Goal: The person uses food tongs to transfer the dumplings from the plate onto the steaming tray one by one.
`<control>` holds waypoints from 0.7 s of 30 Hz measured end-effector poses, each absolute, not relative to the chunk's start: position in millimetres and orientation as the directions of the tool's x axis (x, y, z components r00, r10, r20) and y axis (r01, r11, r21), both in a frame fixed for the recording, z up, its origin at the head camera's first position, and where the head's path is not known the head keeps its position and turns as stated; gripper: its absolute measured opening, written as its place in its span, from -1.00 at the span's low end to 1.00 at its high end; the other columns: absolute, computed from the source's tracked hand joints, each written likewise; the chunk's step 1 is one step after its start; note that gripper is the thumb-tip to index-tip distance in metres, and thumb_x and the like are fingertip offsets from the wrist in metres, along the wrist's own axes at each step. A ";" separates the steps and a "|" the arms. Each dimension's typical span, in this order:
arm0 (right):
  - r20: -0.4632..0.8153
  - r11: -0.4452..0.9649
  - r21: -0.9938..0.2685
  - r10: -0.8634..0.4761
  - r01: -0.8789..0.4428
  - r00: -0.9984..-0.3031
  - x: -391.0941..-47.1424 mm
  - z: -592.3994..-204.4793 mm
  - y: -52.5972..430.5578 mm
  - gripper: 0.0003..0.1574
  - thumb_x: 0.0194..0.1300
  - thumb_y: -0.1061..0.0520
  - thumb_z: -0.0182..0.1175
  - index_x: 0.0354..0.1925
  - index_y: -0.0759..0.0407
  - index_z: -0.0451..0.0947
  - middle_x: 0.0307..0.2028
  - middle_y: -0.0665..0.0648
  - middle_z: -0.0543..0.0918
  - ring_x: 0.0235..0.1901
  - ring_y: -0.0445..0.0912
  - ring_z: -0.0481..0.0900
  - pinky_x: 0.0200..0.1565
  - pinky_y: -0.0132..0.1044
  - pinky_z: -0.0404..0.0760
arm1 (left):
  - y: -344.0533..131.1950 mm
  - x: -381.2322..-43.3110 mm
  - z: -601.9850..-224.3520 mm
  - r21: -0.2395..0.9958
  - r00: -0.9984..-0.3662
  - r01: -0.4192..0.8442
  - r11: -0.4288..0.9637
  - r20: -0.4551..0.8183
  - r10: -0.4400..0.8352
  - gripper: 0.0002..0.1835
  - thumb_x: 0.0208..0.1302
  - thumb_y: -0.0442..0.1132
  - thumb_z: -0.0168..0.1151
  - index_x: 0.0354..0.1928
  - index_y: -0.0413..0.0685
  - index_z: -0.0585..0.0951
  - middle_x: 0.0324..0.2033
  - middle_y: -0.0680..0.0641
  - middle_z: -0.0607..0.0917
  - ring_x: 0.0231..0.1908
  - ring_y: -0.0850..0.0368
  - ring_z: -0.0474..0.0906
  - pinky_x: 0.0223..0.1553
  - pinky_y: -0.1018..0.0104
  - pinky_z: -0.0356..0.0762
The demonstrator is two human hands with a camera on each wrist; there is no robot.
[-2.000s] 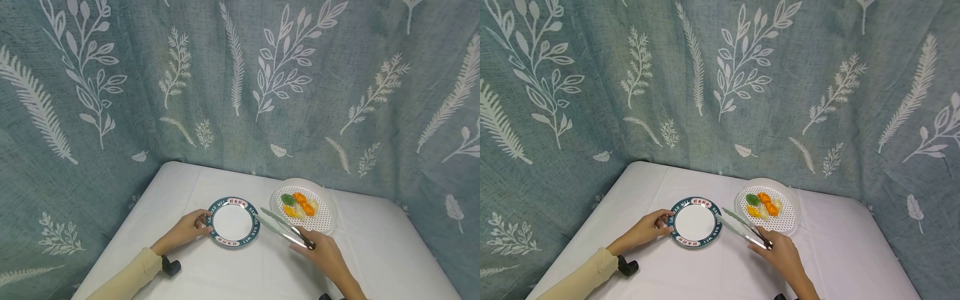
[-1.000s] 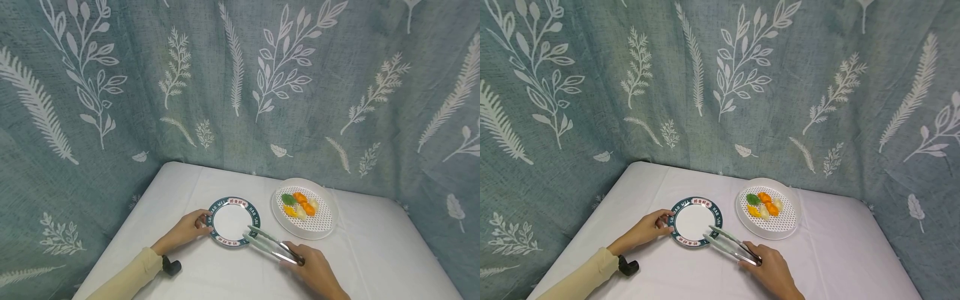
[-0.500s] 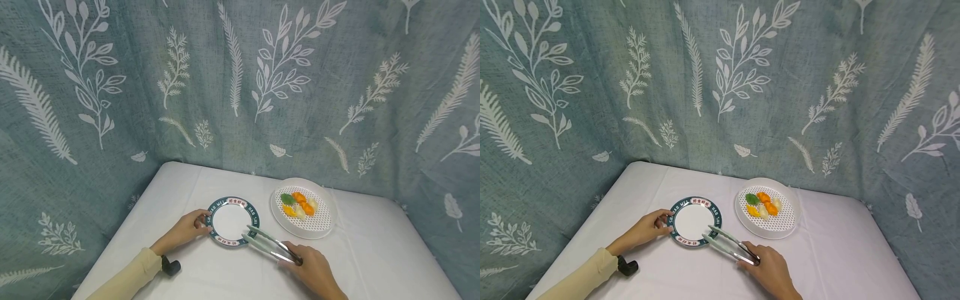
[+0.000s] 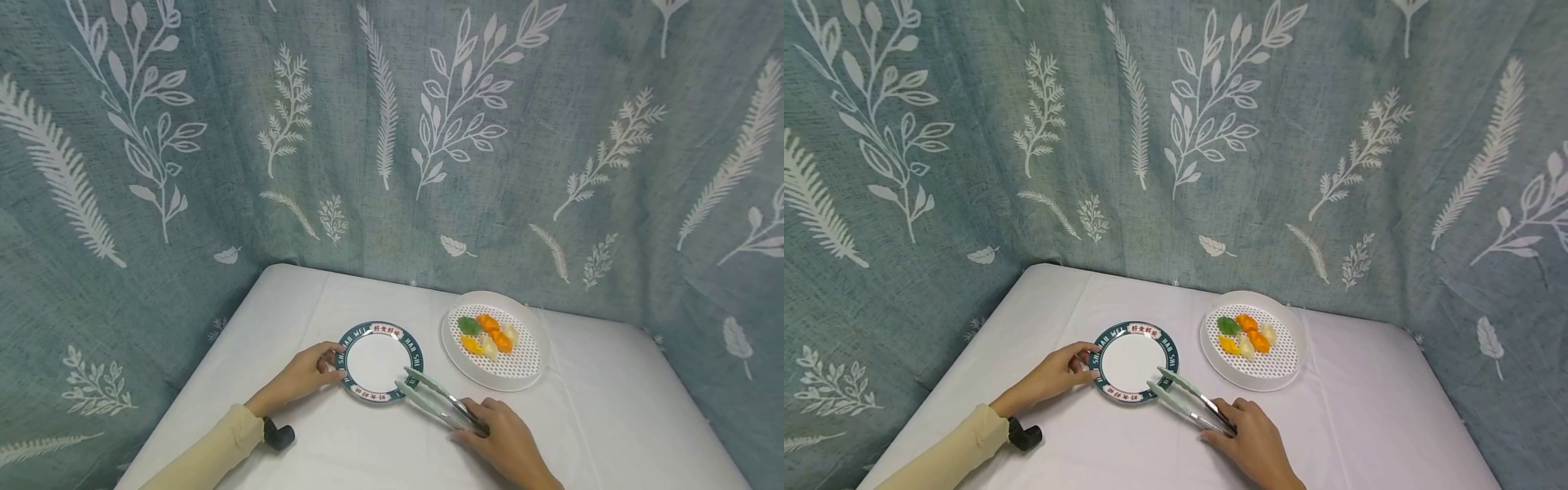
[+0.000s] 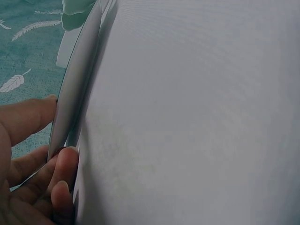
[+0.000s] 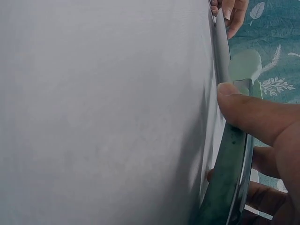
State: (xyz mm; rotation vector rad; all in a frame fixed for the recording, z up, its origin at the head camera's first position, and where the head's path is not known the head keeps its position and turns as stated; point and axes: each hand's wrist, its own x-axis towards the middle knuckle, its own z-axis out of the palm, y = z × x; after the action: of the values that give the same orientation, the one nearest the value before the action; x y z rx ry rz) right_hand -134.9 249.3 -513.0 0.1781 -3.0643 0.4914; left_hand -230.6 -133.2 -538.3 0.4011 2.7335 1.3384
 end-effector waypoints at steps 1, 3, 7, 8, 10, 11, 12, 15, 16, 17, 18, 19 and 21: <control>0.056 0.944 -0.308 -0.110 -0.122 -0.992 -135.2 -513.6 249.7 -0.13 -0.05 -0.37 0.56 0.16 0.02 0.72 -0.46 -0.16 0.40 -0.48 -0.24 0.30 -0.42 -0.35 0.35 | -133.1 -230.6 -538.3 0.786 -0.963 0.204 0.584 0.052 0.266 -0.43 0.24 -0.09 0.50 0.28 -0.01 0.59 -0.17 0.09 0.60 -0.33 0.19 0.46 -0.35 0.32 0.49; 0.065 0.942 -0.310 -0.112 -0.127 -0.992 -135.2 -514.7 250.2 -0.13 -0.06 -0.36 0.56 0.15 0.03 0.72 -0.45 -0.15 0.40 -0.48 -0.24 0.30 -0.43 -0.36 0.35 | -133.0 -230.8 -538.1 0.787 -0.962 0.207 0.581 0.055 0.268 -0.43 0.25 -0.10 0.50 0.27 -0.02 0.59 -0.17 0.09 0.60 -0.33 0.19 0.46 -0.35 0.32 0.49; 0.064 0.940 -0.319 -0.107 -0.122 -0.992 -134.6 -515.6 250.4 -0.13 -0.07 -0.35 0.58 0.14 0.05 0.73 -0.42 -0.14 0.41 -0.45 -0.23 0.30 -0.41 -0.36 0.36 | -132.6 -230.8 -539.1 0.785 -0.962 0.207 0.584 0.054 0.269 -0.43 0.24 -0.09 0.50 0.27 -0.01 0.58 -0.17 0.09 0.59 -0.33 0.19 0.45 -0.36 0.32 0.48; 0.060 0.939 -0.322 -0.104 -0.118 -0.993 -134.5 -515.7 250.5 -0.13 -0.08 -0.35 0.58 0.13 0.06 0.73 -0.41 -0.13 0.41 -0.44 -0.22 0.30 -0.41 -0.36 0.36 | -132.4 -230.8 -539.2 0.784 -0.962 0.205 0.586 0.051 0.268 -0.43 0.24 -0.09 0.50 0.27 -0.01 0.58 -0.18 0.10 0.59 -0.33 0.19 0.45 -0.36 0.32 0.48; 0.050 0.940 -0.324 -0.097 -0.108 -0.994 -134.6 -515.2 250.9 -0.11 -0.10 -0.37 0.58 0.13 0.06 0.73 -0.39 -0.13 0.42 -0.43 -0.22 0.31 -0.41 -0.36 0.37 | -132.0 -231.0 -539.2 0.783 -0.962 0.200 0.589 0.044 0.268 -0.42 0.24 -0.07 0.51 0.28 0.00 0.58 -0.18 0.10 0.59 -0.33 0.19 0.45 -0.35 0.32 0.48; 0.045 0.939 -0.327 -0.096 -0.106 -0.994 -134.9 -514.8 251.2 -0.10 -0.10 -0.39 0.58 0.13 0.05 0.73 -0.38 -0.12 0.43 -0.43 -0.22 0.31 -0.41 -0.36 0.37 | -132.0 -231.1 -538.9 0.781 -0.963 0.197 0.592 0.039 0.267 -0.42 0.24 -0.07 0.50 0.28 0.01 0.58 -0.17 0.10 0.59 -0.32 0.20 0.46 -0.35 0.32 0.49; 0.041 0.938 -0.332 -0.095 -0.103 -0.995 -135.3 -514.0 251.7 -0.09 -0.11 -0.40 0.57 0.13 0.04 0.73 -0.37 -0.13 0.44 -0.42 -0.21 0.31 -0.40 -0.35 0.38 | -132.4 -231.1 -538.5 0.780 -0.962 0.196 0.594 0.038 0.269 -0.42 0.24 -0.06 0.50 0.28 0.01 0.58 -0.17 0.10 0.60 -0.32 0.20 0.46 -0.35 0.32 0.49; 0.026 0.932 -0.351 -0.091 -0.094 -0.996 -136.7 -509.4 254.6 -0.12 -0.09 -0.47 0.53 0.12 -0.05 0.74 -0.34 -0.13 0.46 -0.39 -0.21 0.33 -0.36 -0.32 0.39 | -135.5 -230.3 -535.5 0.783 -0.959 0.203 0.588 0.036 0.283 -0.41 0.25 -0.06 0.50 0.29 0.01 0.57 -0.13 0.07 0.61 -0.29 0.18 0.47 -0.32 0.29 0.50; 0.022 0.931 -0.355 -0.087 -0.089 -0.996 -137.2 -507.0 256.1 -0.13 -0.07 -0.49 0.50 0.12 -0.08 0.74 -0.32 -0.13 0.48 -0.38 -0.21 0.35 -0.35 -0.30 0.40 | -136.9 -230.1 -534.2 0.785 -0.957 0.206 0.584 0.036 0.289 -0.41 0.25 -0.06 0.50 0.29 0.01 0.57 -0.12 0.06 0.61 -0.28 0.18 0.48 -0.31 0.28 0.51; 0.023 0.930 -0.357 -0.084 -0.087 -0.996 -137.7 -504.2 258.6 -0.17 -0.03 -0.49 0.48 0.12 -0.11 0.74 -0.30 -0.13 0.50 -0.36 -0.21 0.37 -0.34 -0.29 0.42 | -138.4 -230.1 -532.6 0.788 -0.955 0.207 0.580 0.034 0.295 -0.42 0.25 -0.06 0.50 0.29 0.01 0.57 -0.11 0.04 0.61 -0.27 0.17 0.49 -0.30 0.27 0.52; 0.032 0.926 -0.367 -0.081 -0.087 -0.996 -138.1 -500.5 261.7 -0.21 0.01 -0.47 0.47 0.11 -0.12 0.73 -0.25 -0.12 0.55 -0.34 -0.21 0.41 -0.32 -0.27 0.44 | -140.2 -229.8 -530.9 0.789 -0.953 0.211 0.577 0.035 0.300 -0.42 0.25 -0.07 0.50 0.29 0.01 0.57 -0.10 0.03 0.61 -0.26 0.17 0.50 -0.28 0.26 0.52; 0.041 0.923 -0.376 -0.076 -0.086 -0.996 -138.4 -496.2 265.6 -0.25 0.07 -0.46 0.45 0.11 -0.12 0.73 -0.21 -0.10 0.59 -0.32 -0.20 0.45 -0.31 -0.26 0.46 | -142.1 -229.7 -528.8 0.787 -0.952 0.213 0.579 0.034 0.303 -0.42 0.25 -0.07 0.49 0.28 0.01 0.57 -0.10 0.01 0.61 -0.25 0.17 0.50 -0.28 0.25 0.53; 0.071 0.916 -0.392 -0.063 -0.087 -0.995 -139.0 -486.3 275.8 -0.31 0.16 -0.40 0.43 0.13 -0.09 0.71 -0.08 -0.02 0.67 -0.28 -0.18 0.55 -0.29 -0.22 0.54 | -145.7 -229.0 -523.4 0.775 -0.954 0.209 0.596 0.028 0.298 -0.43 0.26 -0.08 0.49 0.28 0.02 0.56 -0.08 0.00 0.61 -0.25 0.16 0.50 -0.27 0.24 0.53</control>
State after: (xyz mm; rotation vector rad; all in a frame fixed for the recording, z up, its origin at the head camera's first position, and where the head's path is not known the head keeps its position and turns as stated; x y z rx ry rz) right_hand -139.0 275.8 -486.3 0.1183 -3.0189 0.6212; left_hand -229.0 -145.7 -523.4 0.4322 2.7123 1.2970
